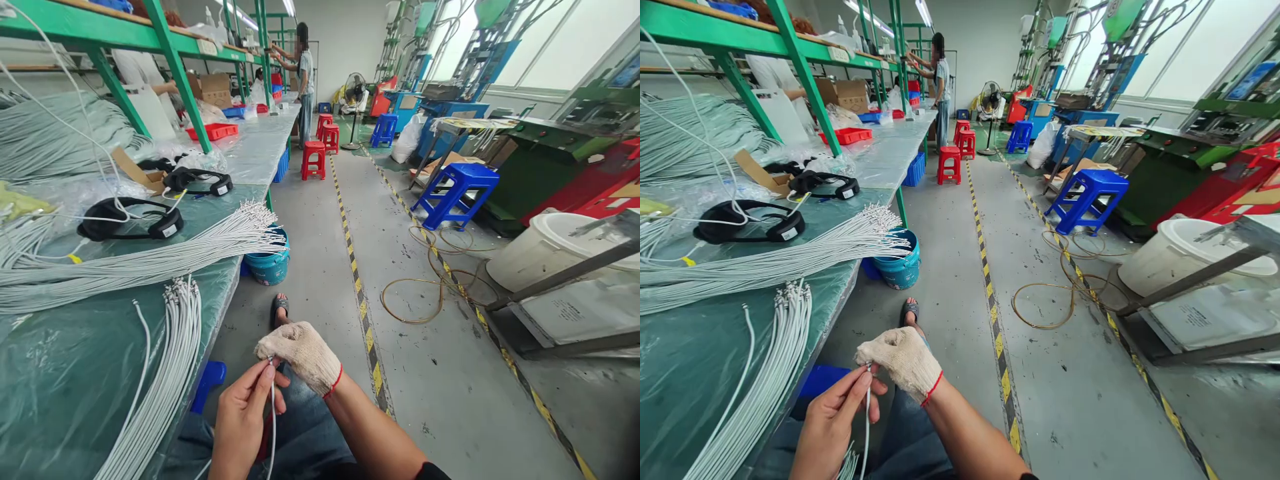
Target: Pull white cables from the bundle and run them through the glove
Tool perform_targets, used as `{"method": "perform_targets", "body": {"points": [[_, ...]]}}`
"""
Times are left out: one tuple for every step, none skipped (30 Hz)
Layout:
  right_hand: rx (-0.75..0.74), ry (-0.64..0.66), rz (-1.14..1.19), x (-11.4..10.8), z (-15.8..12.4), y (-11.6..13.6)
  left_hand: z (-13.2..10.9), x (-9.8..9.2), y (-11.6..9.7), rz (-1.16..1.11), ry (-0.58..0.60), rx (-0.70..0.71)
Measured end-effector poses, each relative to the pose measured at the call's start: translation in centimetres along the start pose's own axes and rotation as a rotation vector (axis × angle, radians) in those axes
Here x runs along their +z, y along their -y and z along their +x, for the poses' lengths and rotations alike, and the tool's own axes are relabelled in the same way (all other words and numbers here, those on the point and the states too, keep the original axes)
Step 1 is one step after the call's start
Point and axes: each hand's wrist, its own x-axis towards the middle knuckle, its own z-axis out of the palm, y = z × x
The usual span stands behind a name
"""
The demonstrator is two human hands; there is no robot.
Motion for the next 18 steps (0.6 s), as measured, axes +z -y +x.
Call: {"method": "perform_targets", "body": {"points": [[0.0,-0.004,-0.003,0.0,-0.1,0.0,-0.1,0.2,-0.1,-0.033,0.016,-0.023],[-0.001,-0.014,-0.009,0.0,-0.4,0.0,-0.3,0.3,-0.1,-0.066,0.032,-0.048],[-0.003,-0.036,-0.015,-0.1,-0.7,-0.1,-0.5,0.5,0.0,-0.094,0.047,-0.072],[-0.005,-0.065,-0.025,-0.3,-1.0,-0.2,-0.9,0.7,0.2,-0.11,0.059,-0.094],[-0.002,-0.097,-0.044,-0.8,-1.1,-0.4,-1.2,0.8,0.4,-0.114,0.063,-0.11],[0.001,-0.136,-0.061,-1.3,-1.1,-0.8,-1.5,0.9,0.7,-0.112,0.059,-0.124],[0.018,-0.157,-0.092,-2.0,-0.8,-1.1,-1.8,0.9,1.0,-0.106,0.052,-0.138],[0.042,-0.188,-0.131,-2.6,-0.4,-1.6,-1.9,0.9,1.4,-0.097,0.044,-0.149],[0.065,-0.224,-0.157,-3.1,0.1,-2.0,-2.1,0.8,1.7,-0.085,0.032,-0.158],[0.088,-0.246,-0.189,-3.4,0.6,-2.4,-2.2,0.8,2.1,-0.069,0.018,-0.164],[0.102,-0.262,-0.218,-3.5,0.9,-2.6,-2.4,0.7,2.4,-0.049,-0.001,-0.166],[0.101,-0.263,-0.236,-3.3,1.0,-2.7,-2.5,0.6,2.7,-0.026,-0.019,-0.162],[0.089,-0.251,-0.247,-2.9,0.9,-2.6,-2.8,0.5,2.9,-0.004,-0.034,-0.152],[0.061,-0.227,-0.246,-2.3,0.7,-2.4,-3.0,0.4,3.1,0.017,-0.041,-0.137],[0.02,-0.19,-0.211,-1.6,0.5,-2.1,-3.1,0.1,3.3,0.038,-0.05,-0.112],[-0.011,-0.163,-0.177,-0.9,0.4,-1.8,-3.3,-0.2,3.4,0.054,-0.051,-0.084],[-0.033,-0.127,-0.149,-0.2,0.4,-1.5,-3.3,-0.6,3.6,0.067,-0.052,-0.05],[-0.058,-0.11,-0.121,0.4,0.4,-1.2,-3.4,-1.0,3.6,0.074,-0.069,-0.008]]}}
